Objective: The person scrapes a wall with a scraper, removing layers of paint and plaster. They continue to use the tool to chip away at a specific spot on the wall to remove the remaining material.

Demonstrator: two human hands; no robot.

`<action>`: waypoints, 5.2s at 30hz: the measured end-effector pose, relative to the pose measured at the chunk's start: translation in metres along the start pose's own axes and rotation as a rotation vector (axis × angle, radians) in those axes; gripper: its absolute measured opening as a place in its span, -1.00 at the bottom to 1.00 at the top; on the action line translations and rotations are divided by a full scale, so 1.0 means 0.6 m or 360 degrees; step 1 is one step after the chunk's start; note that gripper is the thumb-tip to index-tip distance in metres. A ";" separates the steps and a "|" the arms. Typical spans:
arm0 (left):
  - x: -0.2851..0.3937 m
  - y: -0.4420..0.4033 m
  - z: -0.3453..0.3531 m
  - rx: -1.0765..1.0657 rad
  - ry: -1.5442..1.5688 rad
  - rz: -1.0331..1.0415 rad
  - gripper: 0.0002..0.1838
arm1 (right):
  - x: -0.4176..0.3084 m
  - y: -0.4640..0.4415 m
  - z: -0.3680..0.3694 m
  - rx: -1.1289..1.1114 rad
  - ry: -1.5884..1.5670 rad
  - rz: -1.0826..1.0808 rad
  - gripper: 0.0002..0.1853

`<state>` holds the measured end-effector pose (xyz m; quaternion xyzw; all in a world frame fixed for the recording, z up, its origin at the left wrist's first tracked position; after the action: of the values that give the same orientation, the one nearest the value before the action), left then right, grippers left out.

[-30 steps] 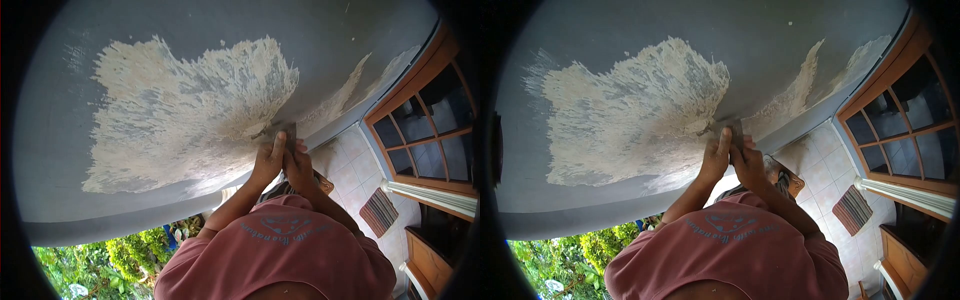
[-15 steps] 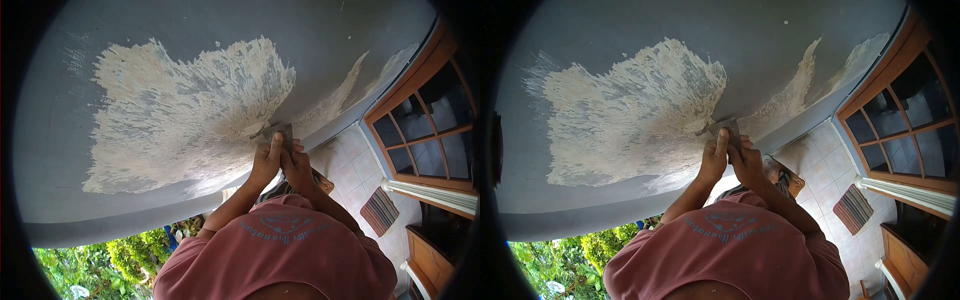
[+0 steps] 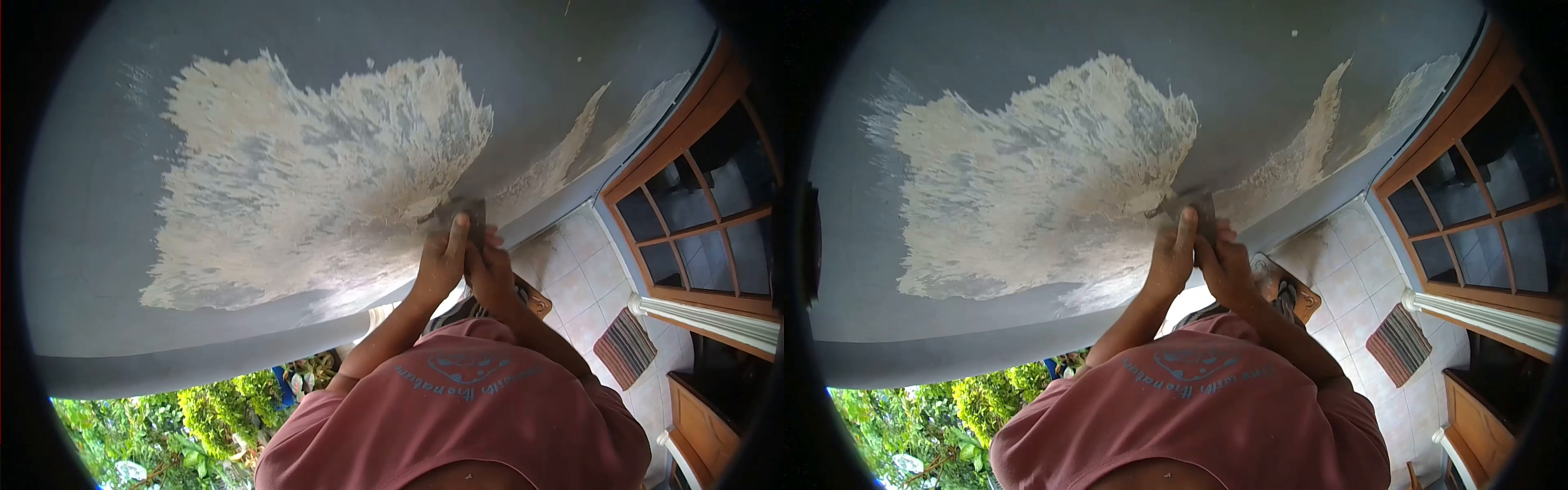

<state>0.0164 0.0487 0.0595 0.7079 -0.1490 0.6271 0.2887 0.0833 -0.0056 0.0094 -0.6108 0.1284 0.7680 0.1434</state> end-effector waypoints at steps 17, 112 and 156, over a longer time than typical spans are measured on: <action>-0.022 0.000 0.001 -0.0002 0.0006 -0.0090 -0.30 | 0.030 0.009 0.000 0.0056 -0.0096 0.0150 -0.69; -0.028 -0.013 0.008 -0.0053 0.0048 -0.0064 -0.31 | 0.034 0.009 -0.005 0.0095 0.0017 0.0067 -0.74; -0.044 -0.023 0.001 -0.0191 0.0208 0.0156 -0.33 | 0.033 0.004 -0.005 0.0071 -0.0248 0.0230 -0.72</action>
<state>0.0203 0.0553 0.0308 0.6387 -0.2016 0.6754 0.3086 0.0808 -0.0078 -0.0107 -0.5352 0.1775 0.8184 0.1108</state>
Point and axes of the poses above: each hand's wrist, its own y-axis away from the middle knuckle, its own z-axis out of the palm, x = y × z, the point moved 6 cm from there along -y, towards the middle knuckle
